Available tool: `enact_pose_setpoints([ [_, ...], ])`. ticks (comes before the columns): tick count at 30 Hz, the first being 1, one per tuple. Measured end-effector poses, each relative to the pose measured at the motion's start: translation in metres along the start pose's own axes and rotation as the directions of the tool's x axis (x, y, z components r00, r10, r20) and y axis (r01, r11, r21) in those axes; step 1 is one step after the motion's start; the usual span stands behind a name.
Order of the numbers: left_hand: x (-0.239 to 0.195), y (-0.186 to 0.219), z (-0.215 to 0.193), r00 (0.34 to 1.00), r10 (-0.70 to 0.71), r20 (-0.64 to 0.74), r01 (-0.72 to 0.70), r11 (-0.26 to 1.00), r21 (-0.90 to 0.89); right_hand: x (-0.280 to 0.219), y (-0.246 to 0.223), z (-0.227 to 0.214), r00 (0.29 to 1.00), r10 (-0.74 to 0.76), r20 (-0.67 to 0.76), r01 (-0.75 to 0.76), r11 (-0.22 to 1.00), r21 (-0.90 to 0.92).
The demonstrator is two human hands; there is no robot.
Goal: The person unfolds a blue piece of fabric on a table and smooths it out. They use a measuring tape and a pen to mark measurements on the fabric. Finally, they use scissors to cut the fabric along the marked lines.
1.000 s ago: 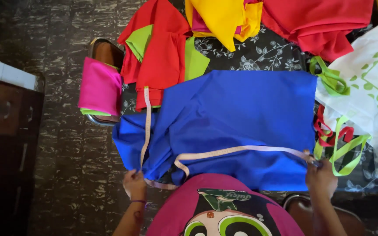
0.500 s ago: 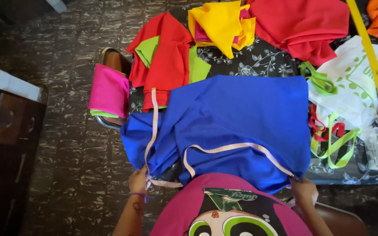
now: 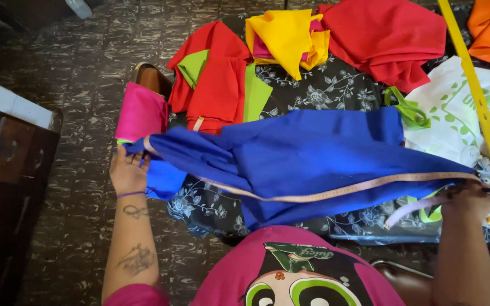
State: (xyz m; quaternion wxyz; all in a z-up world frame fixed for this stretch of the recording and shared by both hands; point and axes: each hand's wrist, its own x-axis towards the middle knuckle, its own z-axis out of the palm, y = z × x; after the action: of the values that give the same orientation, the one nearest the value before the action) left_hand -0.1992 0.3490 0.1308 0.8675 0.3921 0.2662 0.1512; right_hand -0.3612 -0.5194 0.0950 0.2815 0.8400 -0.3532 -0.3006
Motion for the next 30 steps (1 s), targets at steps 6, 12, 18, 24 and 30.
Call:
enact_pose_setpoints([
  [6, -0.037, -0.105, -0.041, 0.983, 0.181, 0.029, -0.115, 0.488, 0.865, -0.032, -0.062, 0.043, 0.971, 0.092, 0.219, -0.194, -0.223, 0.955],
  [12, -0.171, -0.229, -0.048, 0.996, -0.068, -0.057, 0.057, 0.001, 0.998, -0.085, -0.086, 0.024, 0.98, 0.113, 0.163, -0.192, 0.32, 0.928],
  [18, -0.203, -0.275, 0.0, 0.828, -0.507, -0.238, 0.499, 0.474, 0.725, -0.033, -0.098, 0.048, 0.985, 0.154, 0.077, -0.116, 0.258, 0.959],
  [24, -0.19, -0.239, 0.016, 0.736, -0.512, 0.444, 0.47, 0.858, 0.21, -0.019, -0.057, 0.008, 0.988, 0.152, 0.021, 0.074, -0.592, 0.803],
  [30, -0.185, -0.076, 0.069, 0.787, -0.201, 0.583, 0.271, 0.962, -0.033, -0.062, 0.048, -0.05, 0.993, 0.112, 0.03, 0.053, -0.668, 0.742],
])
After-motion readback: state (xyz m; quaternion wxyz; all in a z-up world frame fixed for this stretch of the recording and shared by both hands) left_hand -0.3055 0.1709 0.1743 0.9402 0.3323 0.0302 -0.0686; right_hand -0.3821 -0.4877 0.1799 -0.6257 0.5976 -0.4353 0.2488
